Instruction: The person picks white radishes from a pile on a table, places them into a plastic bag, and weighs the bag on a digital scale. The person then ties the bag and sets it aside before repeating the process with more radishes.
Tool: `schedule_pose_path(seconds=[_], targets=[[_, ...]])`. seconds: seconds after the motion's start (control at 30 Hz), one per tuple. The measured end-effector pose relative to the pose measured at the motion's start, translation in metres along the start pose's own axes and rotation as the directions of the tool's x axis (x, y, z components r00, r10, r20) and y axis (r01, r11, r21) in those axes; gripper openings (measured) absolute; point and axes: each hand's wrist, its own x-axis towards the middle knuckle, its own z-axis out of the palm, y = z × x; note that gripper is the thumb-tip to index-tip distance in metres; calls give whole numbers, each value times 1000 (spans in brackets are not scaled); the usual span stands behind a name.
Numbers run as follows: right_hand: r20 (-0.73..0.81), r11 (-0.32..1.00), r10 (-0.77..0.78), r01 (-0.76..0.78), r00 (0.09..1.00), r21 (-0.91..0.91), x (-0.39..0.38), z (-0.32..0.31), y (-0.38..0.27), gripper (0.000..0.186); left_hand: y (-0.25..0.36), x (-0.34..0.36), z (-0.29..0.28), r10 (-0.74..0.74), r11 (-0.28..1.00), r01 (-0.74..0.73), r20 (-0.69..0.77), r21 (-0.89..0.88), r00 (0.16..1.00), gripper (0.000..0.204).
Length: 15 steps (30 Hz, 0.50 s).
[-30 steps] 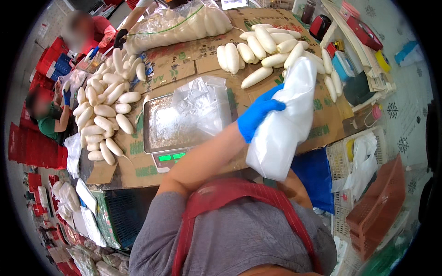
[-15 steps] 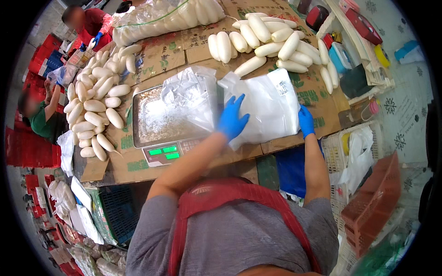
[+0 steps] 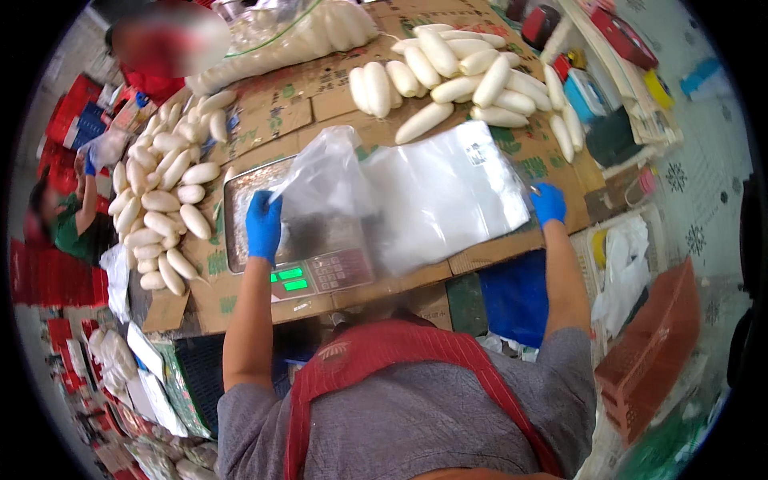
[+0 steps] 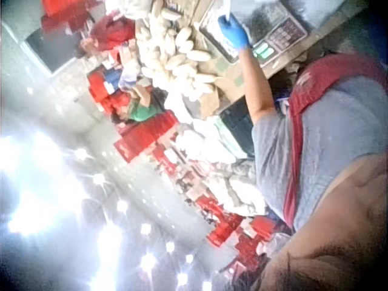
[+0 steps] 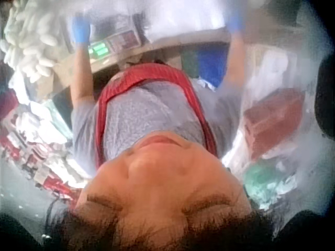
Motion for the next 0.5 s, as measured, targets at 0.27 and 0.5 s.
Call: schedule_pose_path(seconds=[0.27, 0.5], targets=[[183, 250, -102, -153, 978, 956, -41, -29, -96, 45, 143, -9, 48, 29, 957, 21, 169, -289, 985, 27], [157, -413, -259, -256, 953, 874, -103, -87, -259, 53, 186, -43, 81, 739, 605, -775, 493, -184, 460, 14]])
